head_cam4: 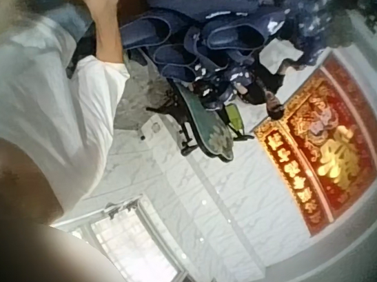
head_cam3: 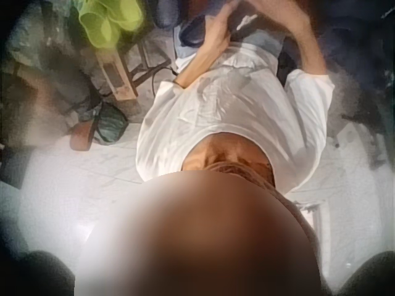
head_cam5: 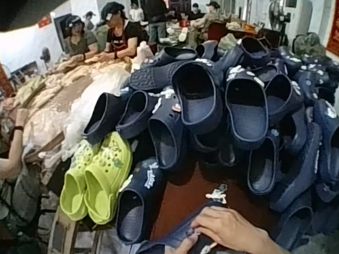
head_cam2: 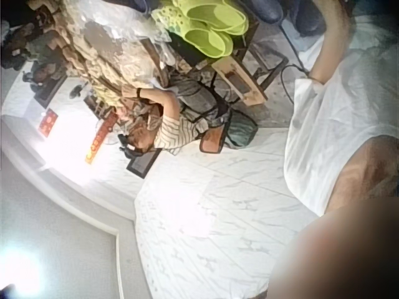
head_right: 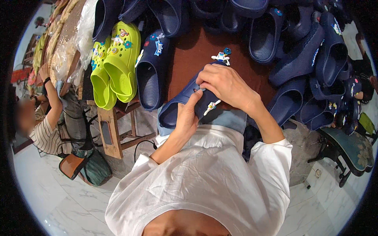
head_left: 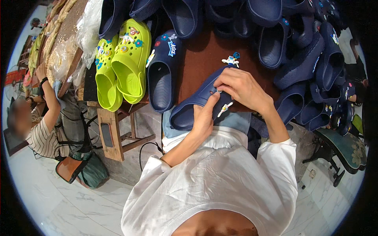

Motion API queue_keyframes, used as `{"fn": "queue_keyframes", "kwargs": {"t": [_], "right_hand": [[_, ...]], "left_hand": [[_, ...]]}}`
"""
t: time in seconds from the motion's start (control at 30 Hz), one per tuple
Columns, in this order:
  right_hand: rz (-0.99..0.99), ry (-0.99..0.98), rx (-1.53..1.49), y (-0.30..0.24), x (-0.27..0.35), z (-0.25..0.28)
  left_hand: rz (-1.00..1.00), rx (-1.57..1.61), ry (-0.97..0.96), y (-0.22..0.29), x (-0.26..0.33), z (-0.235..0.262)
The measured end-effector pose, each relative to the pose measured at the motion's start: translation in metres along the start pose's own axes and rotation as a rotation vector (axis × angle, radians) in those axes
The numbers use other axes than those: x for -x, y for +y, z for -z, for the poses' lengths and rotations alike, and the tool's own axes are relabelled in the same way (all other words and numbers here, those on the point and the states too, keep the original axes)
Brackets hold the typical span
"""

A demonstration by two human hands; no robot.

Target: Attaching decorative charms to foam clogs.

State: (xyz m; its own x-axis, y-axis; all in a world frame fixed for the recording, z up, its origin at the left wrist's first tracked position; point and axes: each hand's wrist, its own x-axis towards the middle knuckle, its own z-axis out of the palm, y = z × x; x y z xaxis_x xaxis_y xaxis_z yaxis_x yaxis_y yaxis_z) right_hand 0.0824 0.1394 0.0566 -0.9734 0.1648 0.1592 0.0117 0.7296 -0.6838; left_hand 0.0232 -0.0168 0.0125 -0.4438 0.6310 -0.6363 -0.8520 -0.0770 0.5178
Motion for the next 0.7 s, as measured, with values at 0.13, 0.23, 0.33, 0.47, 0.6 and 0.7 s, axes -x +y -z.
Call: {"fn": "queue_keyframes", "kwargs": {"t": [0.13, 0.23, 0.33, 0.47, 0.6, 0.7], "right_hand": [[0.002, 0.002, -0.019, 0.004, -0.001, -0.001], [-0.008, 0.008, -0.024, 0.007, 0.0, -0.003], [-0.002, 0.008, -0.023, 0.006, 0.001, -0.002], [-0.005, 0.045, 0.015, 0.002, 0.002, 0.001], [-0.05, 0.05, -0.021, 0.001, 0.004, 0.002], [-0.124, 0.028, -0.035, 0.0, 0.003, 0.003]], "left_hand": [[-0.01, -0.024, 0.012, 0.001, -0.005, -0.001], [-0.026, -0.075, -0.002, 0.002, -0.008, -0.002], [-0.031, -0.096, 0.01, 0.004, -0.008, -0.004], [-0.02, -0.101, 0.018, 0.004, -0.011, -0.001], [-0.04, -0.121, 0.01, 0.003, -0.009, -0.005], [-0.031, -0.104, 0.019, 0.005, -0.007, -0.007]]}}
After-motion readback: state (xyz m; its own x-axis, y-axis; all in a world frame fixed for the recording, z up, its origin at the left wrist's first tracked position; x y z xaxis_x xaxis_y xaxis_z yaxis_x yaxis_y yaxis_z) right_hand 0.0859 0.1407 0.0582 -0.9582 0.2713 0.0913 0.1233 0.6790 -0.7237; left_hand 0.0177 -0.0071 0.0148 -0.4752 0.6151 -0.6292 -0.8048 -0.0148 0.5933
